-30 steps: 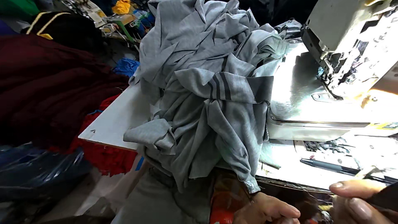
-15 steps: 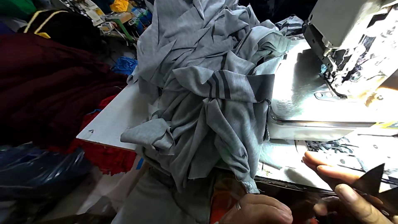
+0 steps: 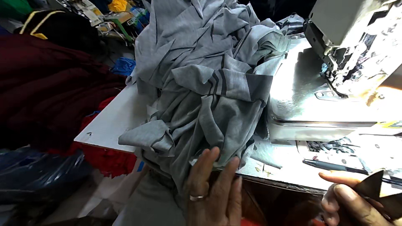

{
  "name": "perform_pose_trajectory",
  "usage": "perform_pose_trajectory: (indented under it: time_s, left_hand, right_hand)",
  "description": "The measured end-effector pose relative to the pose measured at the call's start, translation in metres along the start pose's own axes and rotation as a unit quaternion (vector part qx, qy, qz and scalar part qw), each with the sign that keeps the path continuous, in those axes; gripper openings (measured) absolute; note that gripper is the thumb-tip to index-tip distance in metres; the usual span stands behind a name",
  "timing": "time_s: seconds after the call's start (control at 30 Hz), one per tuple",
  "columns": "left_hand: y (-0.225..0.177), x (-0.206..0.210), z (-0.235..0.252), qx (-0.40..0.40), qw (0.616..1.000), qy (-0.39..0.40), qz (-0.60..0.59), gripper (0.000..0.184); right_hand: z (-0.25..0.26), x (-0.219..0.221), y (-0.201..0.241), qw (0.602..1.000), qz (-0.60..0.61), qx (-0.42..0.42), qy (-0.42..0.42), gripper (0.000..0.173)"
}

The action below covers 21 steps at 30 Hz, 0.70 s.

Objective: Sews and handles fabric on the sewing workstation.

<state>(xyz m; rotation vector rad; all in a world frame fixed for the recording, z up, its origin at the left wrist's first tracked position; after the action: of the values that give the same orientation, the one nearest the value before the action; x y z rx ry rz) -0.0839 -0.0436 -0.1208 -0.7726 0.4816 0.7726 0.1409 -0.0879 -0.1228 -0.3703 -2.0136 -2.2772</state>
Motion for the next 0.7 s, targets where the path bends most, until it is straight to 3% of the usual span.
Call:
perform_pose_trajectory:
  time_s: [0.2, 0.33, 0.5, 0.7]
  left_hand:
    - [0.020, -0.004, 0.007, -0.024, 0.999, -0.002, 0.046, 0.023]
    - [0.022, -0.004, 0.006, -0.026, 1.000, -0.009, 0.012, 0.025]
    - [0.022, -0.011, 0.007, -0.044, 0.994, 0.003, -0.098, 0.023]
    - [0.018, -0.015, 0.006, -0.026, 0.989, 0.013, -0.148, 0.020]
  right_hand:
    - [-0.001, 0.008, -0.001, 0.992, -0.077, 0.009, 0.095, 0.020]
    - [0.000, 0.012, -0.001, 0.983, -0.134, 0.008, 0.125, 0.022]
    - [0.000, 0.013, -0.001, 0.984, -0.128, 0.012, 0.120, 0.022]
    - [0.001, 0.010, -0.002, 0.989, -0.121, 0.028, 0.078, 0.022]
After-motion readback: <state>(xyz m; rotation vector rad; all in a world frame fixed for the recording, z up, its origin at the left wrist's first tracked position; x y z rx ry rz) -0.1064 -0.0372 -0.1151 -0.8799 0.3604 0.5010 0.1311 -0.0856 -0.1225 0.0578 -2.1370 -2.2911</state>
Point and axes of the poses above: each hand's wrist, its own z-axis towards the middle knuckle, its own x-axis out of the palm, y = z × x, the point moved 4 cm from there along z, towards the middle knuckle, and after that the axes turned 7 degrees about z, right-handed, at the moved point
